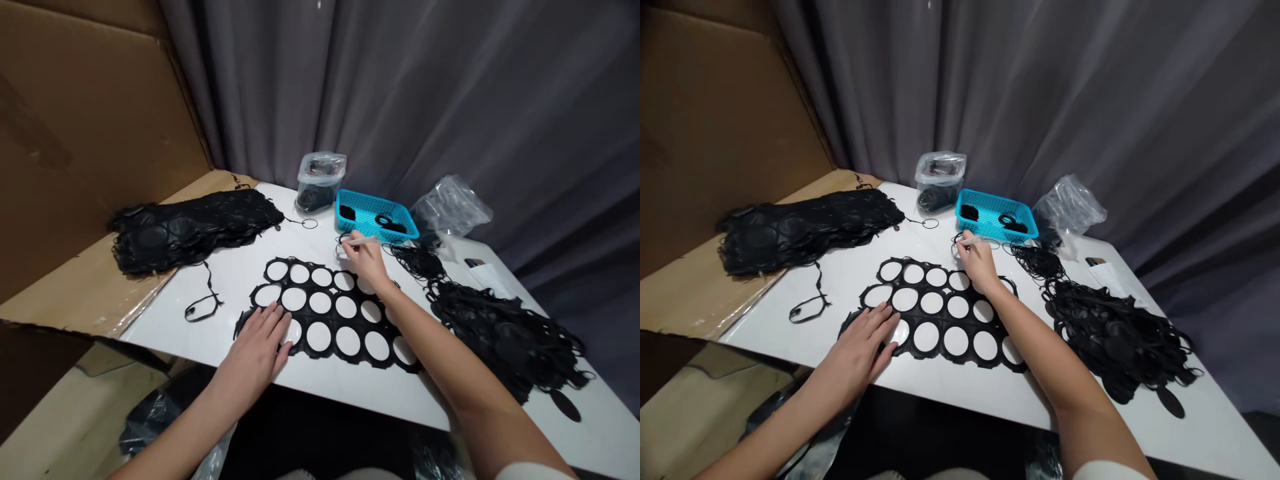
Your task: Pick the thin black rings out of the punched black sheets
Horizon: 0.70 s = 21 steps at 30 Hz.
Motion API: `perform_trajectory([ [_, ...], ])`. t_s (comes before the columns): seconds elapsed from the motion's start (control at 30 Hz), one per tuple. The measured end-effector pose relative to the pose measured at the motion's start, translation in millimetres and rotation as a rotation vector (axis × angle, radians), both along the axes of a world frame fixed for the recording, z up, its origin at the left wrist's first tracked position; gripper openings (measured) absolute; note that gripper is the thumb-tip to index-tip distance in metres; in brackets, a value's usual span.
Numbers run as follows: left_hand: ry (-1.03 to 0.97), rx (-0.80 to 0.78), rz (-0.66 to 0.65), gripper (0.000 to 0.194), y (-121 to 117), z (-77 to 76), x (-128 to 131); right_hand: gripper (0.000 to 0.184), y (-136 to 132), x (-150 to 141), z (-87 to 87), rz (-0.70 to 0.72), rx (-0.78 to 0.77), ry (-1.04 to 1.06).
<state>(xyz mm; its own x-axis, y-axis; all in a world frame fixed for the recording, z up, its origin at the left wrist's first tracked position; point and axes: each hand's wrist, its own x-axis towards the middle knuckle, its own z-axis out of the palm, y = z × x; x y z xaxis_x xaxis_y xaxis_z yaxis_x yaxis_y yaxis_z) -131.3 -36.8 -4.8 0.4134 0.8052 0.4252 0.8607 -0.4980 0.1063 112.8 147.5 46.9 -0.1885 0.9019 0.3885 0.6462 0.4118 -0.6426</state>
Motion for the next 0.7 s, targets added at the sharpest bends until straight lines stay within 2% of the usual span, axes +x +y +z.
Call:
perform_trajectory([
  [0.07,-0.020,-0.010,0.007,0.035,3.1,5.7,7.6,0.020,-14.5,8.8,1.8,0.039,-0.109,0.011],
  [0.17,-0.045,-0.011,-0.059,0.038,7.7,11.0,26.0,0.019,-52.2,7.1,-4.0,0.206,-0.309,0.047],
  [0.3,-0.042,-0.030,-0.122,0.040,8.9,5.7,44.3,0.012,-88.4,-3.6,-16.0,0.348,-0.453,0.141],
  [0.47,-0.064,-0.066,-0.121,0.042,7.9,-1.3,43.2,0.013,-95.7,-6.4,-20.9,0.364,-0.470,0.222],
  [0.7,-0.026,-0.049,-0.131,0.041,8.1,2.9,41.6,0.016,-97.6,-7.2,-18.2,0.372,-0.451,0.203],
])
